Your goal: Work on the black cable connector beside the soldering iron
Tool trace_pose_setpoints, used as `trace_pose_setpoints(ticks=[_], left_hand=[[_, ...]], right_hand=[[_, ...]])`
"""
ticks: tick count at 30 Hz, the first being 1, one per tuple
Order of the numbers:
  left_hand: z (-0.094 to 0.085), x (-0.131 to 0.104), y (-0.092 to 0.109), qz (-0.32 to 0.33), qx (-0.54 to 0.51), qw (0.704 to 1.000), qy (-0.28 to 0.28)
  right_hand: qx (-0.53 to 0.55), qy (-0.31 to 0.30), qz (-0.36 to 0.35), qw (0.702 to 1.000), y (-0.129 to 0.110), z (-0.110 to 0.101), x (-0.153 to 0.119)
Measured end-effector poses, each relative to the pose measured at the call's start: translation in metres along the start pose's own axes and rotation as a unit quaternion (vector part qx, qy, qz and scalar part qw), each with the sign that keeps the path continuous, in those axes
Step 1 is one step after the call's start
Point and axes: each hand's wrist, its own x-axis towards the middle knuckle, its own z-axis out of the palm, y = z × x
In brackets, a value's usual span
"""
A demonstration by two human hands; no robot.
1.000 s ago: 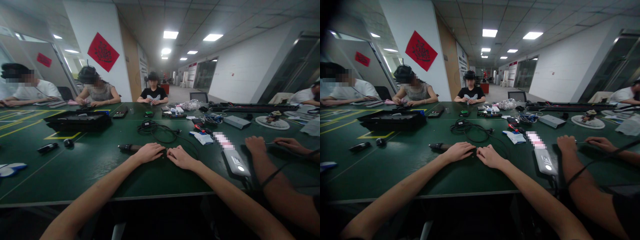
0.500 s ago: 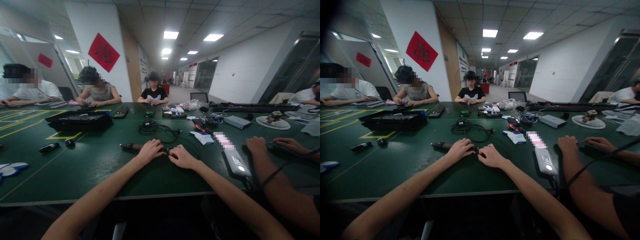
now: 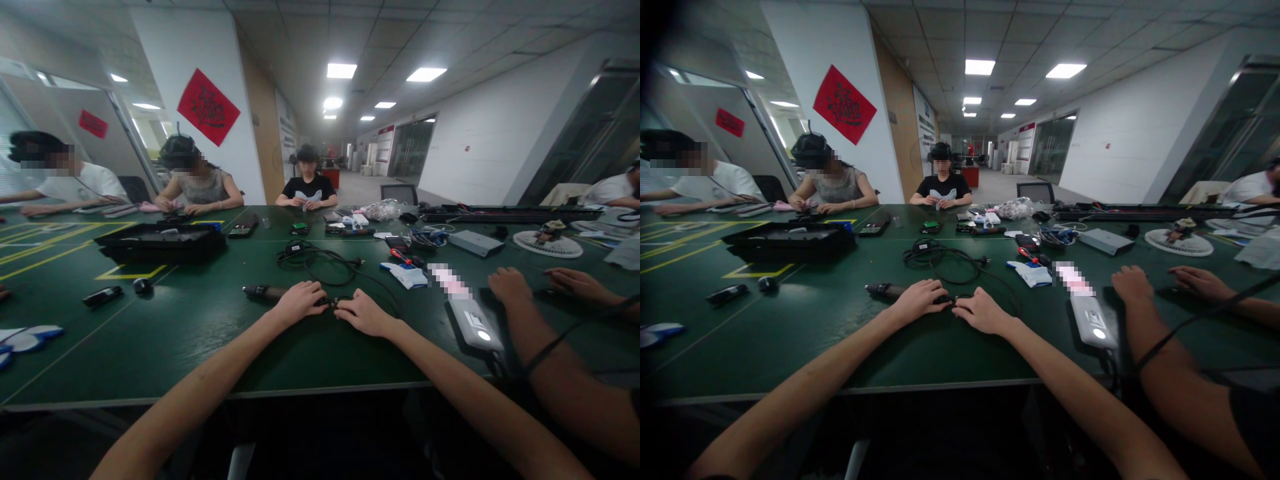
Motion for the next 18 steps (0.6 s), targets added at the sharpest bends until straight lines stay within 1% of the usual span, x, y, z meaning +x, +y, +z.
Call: trace_pose_setpoints(ticks=[6,13,18], left_hand=[[0.003,-0.002,-0.001,0.023,0.004,1.000,-0.002],[0.002,0.001,0.008,0.024,0.022,0.999,-0.003],[-0.004,-0.002,0.012,0.030,0.023,0.999,0.000]], right_hand=[[-0.054,-0.002,0.008,0.999,-0.004,0.003,0.000],[-0.059,0.025,0.034,0.997,-0.002,0.008,0.001],[-0.049,0.044,0.031,0.997,0.002,0.011,0.003]])
